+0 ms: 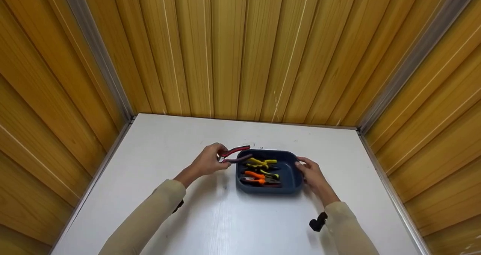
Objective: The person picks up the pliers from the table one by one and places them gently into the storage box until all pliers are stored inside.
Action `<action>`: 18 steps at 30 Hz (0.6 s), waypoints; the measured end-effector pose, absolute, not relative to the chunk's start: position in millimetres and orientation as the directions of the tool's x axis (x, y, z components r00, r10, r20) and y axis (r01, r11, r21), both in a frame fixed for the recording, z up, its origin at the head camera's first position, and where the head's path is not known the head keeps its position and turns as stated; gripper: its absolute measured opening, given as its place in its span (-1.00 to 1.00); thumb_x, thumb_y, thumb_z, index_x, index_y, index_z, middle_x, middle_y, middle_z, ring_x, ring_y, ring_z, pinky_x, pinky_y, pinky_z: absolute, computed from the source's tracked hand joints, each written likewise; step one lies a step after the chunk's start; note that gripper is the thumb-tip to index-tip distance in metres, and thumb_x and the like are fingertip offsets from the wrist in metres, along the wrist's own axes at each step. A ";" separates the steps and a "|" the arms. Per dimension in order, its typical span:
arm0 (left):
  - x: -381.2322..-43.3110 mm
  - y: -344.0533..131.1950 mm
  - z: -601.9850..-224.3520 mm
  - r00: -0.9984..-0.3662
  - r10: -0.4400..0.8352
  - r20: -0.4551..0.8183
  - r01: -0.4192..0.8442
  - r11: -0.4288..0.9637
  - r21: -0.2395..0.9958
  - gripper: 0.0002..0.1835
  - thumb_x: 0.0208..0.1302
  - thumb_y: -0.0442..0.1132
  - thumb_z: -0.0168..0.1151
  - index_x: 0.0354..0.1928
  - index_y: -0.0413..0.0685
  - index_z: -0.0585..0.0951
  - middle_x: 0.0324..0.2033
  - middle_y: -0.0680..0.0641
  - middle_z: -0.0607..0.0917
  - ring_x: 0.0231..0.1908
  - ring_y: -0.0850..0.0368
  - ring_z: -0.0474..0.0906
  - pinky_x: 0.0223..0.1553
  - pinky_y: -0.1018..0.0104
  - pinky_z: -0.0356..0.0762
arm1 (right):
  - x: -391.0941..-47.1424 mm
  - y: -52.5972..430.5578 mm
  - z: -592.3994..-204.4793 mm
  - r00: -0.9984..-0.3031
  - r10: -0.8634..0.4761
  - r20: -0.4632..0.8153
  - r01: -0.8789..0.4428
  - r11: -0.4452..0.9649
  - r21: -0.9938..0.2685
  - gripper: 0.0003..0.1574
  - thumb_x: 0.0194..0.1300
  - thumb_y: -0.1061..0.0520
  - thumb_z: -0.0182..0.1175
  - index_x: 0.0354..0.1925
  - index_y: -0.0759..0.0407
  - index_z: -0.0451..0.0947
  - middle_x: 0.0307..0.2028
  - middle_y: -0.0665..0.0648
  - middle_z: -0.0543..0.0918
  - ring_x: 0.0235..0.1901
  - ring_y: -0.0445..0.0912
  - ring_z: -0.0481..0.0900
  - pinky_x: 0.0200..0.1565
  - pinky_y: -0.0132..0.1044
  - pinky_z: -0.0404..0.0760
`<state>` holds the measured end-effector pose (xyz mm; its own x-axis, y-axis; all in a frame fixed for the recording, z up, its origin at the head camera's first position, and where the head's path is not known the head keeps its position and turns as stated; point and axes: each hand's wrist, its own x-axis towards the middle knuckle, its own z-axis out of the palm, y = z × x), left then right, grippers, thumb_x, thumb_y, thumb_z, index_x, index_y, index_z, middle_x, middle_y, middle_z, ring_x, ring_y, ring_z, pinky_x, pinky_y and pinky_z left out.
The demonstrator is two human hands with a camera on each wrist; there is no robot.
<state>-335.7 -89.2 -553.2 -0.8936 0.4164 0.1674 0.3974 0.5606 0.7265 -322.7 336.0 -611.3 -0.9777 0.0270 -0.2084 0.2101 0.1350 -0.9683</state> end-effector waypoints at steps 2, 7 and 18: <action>-336.1 -85.6 -552.4 -0.889 0.424 0.171 0.406 0.557 0.724 -0.57 0.20 -0.17 0.58 0.05 -0.16 0.66 -0.17 -0.01 0.65 -0.17 0.13 0.58 -0.17 0.27 0.60 | -322.8 335.6 -611.5 -0.978 0.028 -0.209 0.211 0.141 -0.967 -0.44 0.60 0.05 0.22 0.43 0.22 0.48 -0.14 0.22 0.63 -0.32 -0.06 0.58 -0.42 -0.28 0.54; -337.5 -73.3 -548.8 -0.870 0.452 0.195 0.441 0.542 0.715 -0.58 0.23 -0.16 0.57 0.05 -0.15 0.66 -0.13 -0.02 0.65 -0.15 0.13 0.57 -0.16 0.25 0.60 | -322.5 336.1 -609.3 -0.977 0.022 -0.211 0.212 0.140 -0.967 -0.43 0.61 0.04 0.21 0.44 0.22 0.47 -0.08 0.25 0.64 -0.27 -0.03 0.61 -0.36 -0.25 0.59; -341.3 -36.2 -537.8 -0.836 0.508 0.210 0.491 0.519 0.700 -0.55 0.26 -0.10 0.54 0.10 -0.13 0.66 -0.09 -0.02 0.64 -0.12 0.10 0.59 -0.12 0.25 0.60 | -324.1 339.7 -608.8 -0.976 0.018 -0.218 0.218 0.121 -0.968 -0.46 0.62 0.05 0.20 0.42 0.21 0.49 -0.14 0.20 0.62 -0.35 -0.07 0.59 -0.45 -0.29 0.56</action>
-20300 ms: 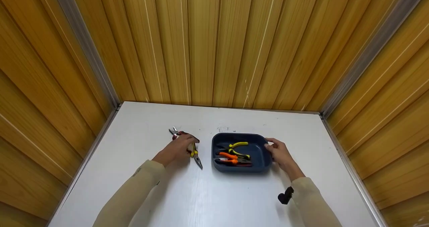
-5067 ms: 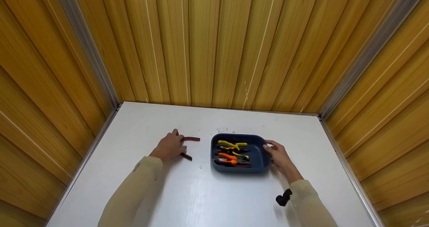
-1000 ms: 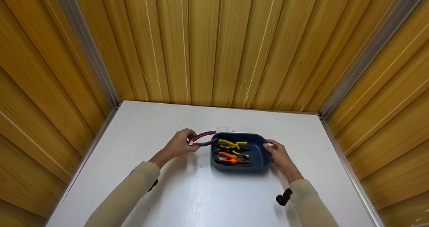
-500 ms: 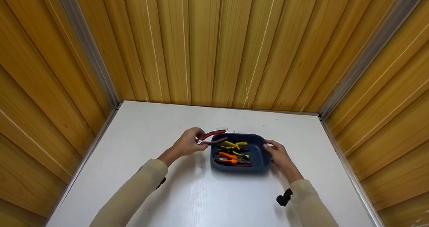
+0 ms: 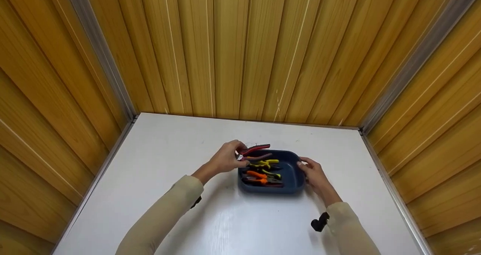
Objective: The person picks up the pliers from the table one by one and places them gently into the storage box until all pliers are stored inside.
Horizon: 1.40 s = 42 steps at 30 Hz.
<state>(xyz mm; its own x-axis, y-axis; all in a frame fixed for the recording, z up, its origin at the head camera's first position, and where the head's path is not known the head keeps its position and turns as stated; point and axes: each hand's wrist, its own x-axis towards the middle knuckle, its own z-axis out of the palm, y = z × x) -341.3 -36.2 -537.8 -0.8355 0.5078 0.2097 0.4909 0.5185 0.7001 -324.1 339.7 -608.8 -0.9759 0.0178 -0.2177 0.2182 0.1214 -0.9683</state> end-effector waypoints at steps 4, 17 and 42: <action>-342.3 -21.7 -533.1 -0.825 0.531 0.191 0.498 0.527 0.688 -0.52 0.25 -0.08 0.54 0.12 -0.15 0.65 -0.10 -0.01 0.63 -0.16 0.11 0.58 -0.14 0.31 0.58 | -323.9 341.1 -610.0 -0.975 0.028 -0.220 0.221 0.130 -0.966 -0.45 0.62 0.02 0.20 0.42 0.20 0.49 -0.12 0.19 0.62 -0.31 -0.06 0.60 -0.41 -0.28 0.56; -342.2 10.7 -528.3 -0.789 0.575 0.214 0.554 0.519 0.651 -0.51 0.23 -0.09 0.53 0.11 -0.17 0.64 -0.21 0.02 0.58 -0.27 0.23 0.49 -0.24 0.40 0.50 | -322.7 336.2 -605.6 -0.971 0.018 -0.238 0.238 0.113 -0.965 -0.50 0.62 0.07 0.18 0.38 0.24 0.51 -0.05 0.24 0.72 -0.26 -0.01 0.69 -0.37 -0.21 0.64; -339.3 38.2 -538.4 -0.804 0.575 0.156 0.533 0.577 0.619 -0.46 0.24 -0.02 0.55 0.14 -0.15 0.64 -0.18 0.03 0.61 -0.22 0.23 0.52 -0.15 0.39 0.54 | -335.6 341.8 -587.2 -0.918 -0.043 -0.395 0.386 0.145 -0.911 -0.49 0.63 0.09 0.11 0.44 0.16 0.46 -0.30 0.00 0.65 -0.47 -0.18 0.47 -0.48 -0.30 0.43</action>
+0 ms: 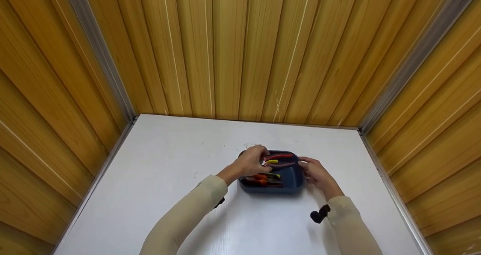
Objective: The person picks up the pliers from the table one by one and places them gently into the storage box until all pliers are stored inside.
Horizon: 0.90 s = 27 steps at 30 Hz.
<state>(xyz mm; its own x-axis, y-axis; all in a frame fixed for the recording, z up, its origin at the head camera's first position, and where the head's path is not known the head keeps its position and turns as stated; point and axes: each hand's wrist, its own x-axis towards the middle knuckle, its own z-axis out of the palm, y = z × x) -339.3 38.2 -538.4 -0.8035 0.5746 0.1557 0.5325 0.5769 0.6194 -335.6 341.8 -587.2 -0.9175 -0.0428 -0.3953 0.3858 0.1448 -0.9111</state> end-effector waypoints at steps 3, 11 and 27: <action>-339.6 39.9 -540.8 -0.808 0.570 0.148 0.527 0.589 0.613 -0.46 0.24 -0.01 0.56 0.14 -0.15 0.64 -0.17 0.03 0.61 -0.21 0.24 0.52 -0.13 0.38 0.54 | -336.2 341.9 -587.5 -0.914 -0.047 -0.404 0.395 0.133 -0.909 -0.47 0.63 0.10 0.11 0.45 0.18 0.44 -0.36 -0.02 0.62 -0.51 -0.20 0.41 -0.50 -0.32 0.39; -340.1 45.9 -554.4 -0.815 0.559 0.154 0.534 0.619 0.577 -0.48 0.22 -0.02 0.56 0.12 -0.14 0.66 -0.14 0.01 0.64 -0.19 0.23 0.54 -0.10 0.36 0.56 | -336.3 341.4 -589.0 -0.912 -0.043 -0.408 0.402 0.109 -0.909 -0.49 0.63 0.10 0.11 0.43 0.18 0.46 -0.35 -0.05 0.70 -0.49 -0.21 0.53 -0.46 -0.32 0.50; -329.3 65.3 -576.2 -0.845 0.535 0.027 0.488 0.747 0.452 -0.49 0.26 0.04 0.56 0.11 -0.07 0.64 -0.11 0.07 0.56 -0.16 0.25 0.53 -0.08 0.38 0.60 | -335.5 338.9 -588.9 -0.918 -0.065 -0.391 0.381 0.129 -0.916 -0.44 0.64 0.09 0.09 0.47 0.25 0.40 -0.38 -0.04 0.66 -0.50 -0.20 0.53 -0.46 -0.31 0.50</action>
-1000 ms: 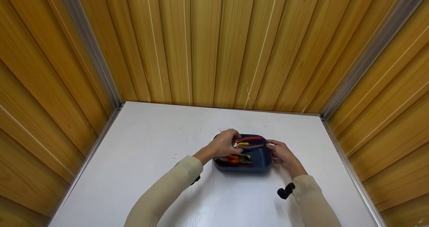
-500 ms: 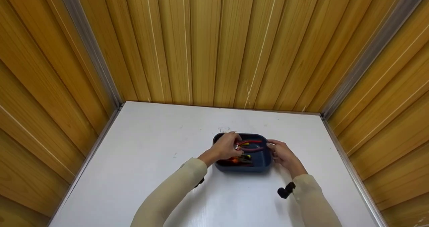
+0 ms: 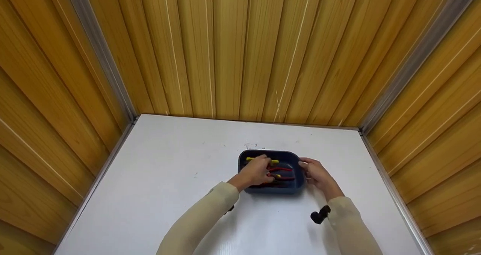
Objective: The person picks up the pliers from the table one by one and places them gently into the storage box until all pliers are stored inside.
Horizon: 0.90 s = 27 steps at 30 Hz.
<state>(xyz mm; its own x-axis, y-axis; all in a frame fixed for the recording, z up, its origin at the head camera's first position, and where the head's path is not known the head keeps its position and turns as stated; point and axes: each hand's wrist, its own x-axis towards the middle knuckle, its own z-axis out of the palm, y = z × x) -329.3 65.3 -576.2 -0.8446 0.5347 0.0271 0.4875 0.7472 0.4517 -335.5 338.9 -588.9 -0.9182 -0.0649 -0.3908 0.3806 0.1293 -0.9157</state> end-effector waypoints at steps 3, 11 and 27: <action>-328.9 67.8 -578.5 -0.847 0.531 0.011 0.480 0.757 0.444 -0.50 0.27 0.06 0.56 0.09 -0.05 0.64 -0.08 0.07 0.57 -0.16 0.26 0.56 -0.06 0.37 0.61 | -336.2 337.8 -589.9 -0.918 -0.055 -0.393 0.383 0.135 -0.914 -0.45 0.65 0.10 0.08 0.46 0.25 0.41 -0.35 -0.02 0.67 -0.48 -0.20 0.54 -0.44 -0.30 0.52; -332.3 72.9 -582.5 -0.823 0.568 0.020 0.548 0.784 0.293 -0.48 0.30 0.12 0.52 0.14 -0.04 0.69 -0.02 0.03 0.62 -0.03 0.18 0.60 0.07 0.31 0.61 | -339.1 336.8 -588.0 -0.922 -0.032 -0.386 0.375 0.168 -0.912 -0.46 0.65 0.09 0.07 0.46 0.21 0.45 -0.34 0.00 0.65 -0.47 -0.18 0.51 -0.44 -0.30 0.49; -328.8 87.7 -585.3 -0.852 0.523 0.006 0.506 0.821 0.265 -0.46 0.27 0.13 0.54 0.17 0.01 0.74 0.01 0.05 0.62 0.06 0.15 0.58 0.13 0.31 0.58 | -333.0 340.6 -591.1 -0.926 -0.005 -0.378 0.371 0.177 -0.912 -0.45 0.64 0.07 0.09 0.45 0.24 0.44 -0.30 0.05 0.70 -0.43 -0.17 0.57 -0.43 -0.29 0.55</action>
